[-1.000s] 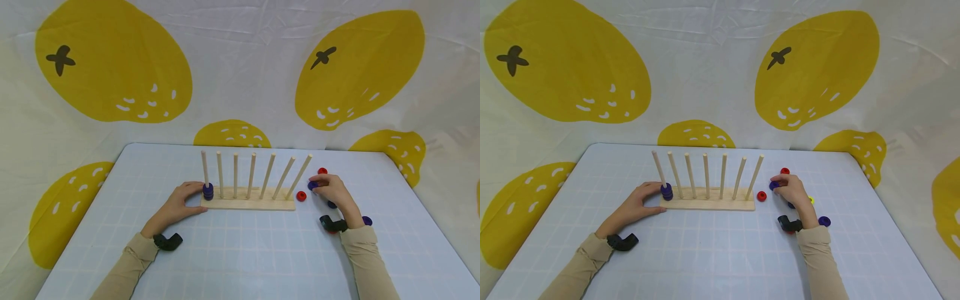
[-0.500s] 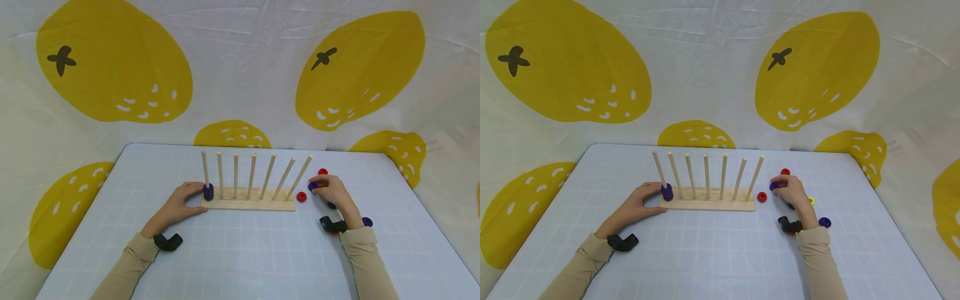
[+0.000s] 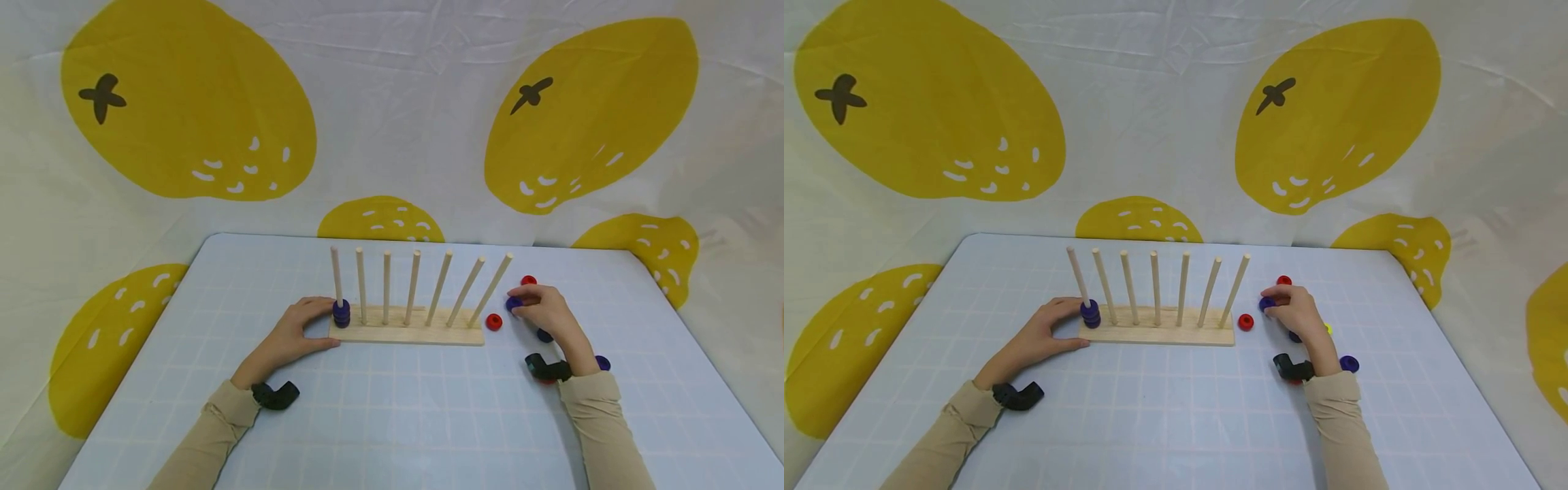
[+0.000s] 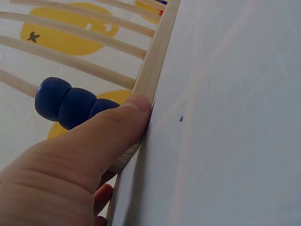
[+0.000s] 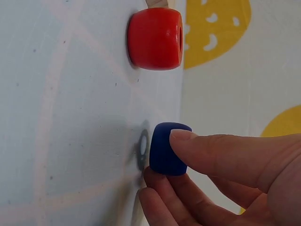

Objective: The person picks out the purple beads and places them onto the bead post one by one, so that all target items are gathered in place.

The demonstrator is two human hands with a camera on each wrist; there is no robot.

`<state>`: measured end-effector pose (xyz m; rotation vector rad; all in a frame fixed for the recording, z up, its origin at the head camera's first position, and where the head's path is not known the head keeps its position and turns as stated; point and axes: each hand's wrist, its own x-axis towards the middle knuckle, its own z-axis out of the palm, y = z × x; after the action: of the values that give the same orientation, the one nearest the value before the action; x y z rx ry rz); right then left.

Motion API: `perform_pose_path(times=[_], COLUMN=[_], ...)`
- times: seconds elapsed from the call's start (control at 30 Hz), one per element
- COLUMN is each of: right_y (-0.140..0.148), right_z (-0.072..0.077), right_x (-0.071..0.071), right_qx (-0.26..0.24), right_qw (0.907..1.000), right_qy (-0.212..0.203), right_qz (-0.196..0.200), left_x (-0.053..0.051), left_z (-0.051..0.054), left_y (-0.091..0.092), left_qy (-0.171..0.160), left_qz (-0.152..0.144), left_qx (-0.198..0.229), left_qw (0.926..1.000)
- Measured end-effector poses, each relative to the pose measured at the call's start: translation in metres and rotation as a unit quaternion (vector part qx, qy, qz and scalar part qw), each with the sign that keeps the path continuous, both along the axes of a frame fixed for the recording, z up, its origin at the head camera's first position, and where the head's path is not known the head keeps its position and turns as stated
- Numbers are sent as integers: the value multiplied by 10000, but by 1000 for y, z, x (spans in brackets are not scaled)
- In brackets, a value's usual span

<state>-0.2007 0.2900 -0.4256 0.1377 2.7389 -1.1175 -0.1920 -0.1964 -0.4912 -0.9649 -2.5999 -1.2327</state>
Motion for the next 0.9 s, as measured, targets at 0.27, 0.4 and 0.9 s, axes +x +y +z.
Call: perform_pose_path(times=[0.27, 0.4, 0.9], right_y=[0, 0, -3], right_z=[6, 9, 24], right_x=[2, 4, 9], right_qx=[-161, -254, -470], right_qw=[9999, 9997, 9984], right_qy=[8, 38, 303], right_qz=[-32, -39, 33], left_x=[-1, -1, -1], left_z=[-2, -4, -3], left_y=[-1, -1, -1], left_qy=[39, 19, 78], left_qz=[-7, 17, -35], left_qx=[9, -23, 83], left_qw=[10000, 10000, 9999])
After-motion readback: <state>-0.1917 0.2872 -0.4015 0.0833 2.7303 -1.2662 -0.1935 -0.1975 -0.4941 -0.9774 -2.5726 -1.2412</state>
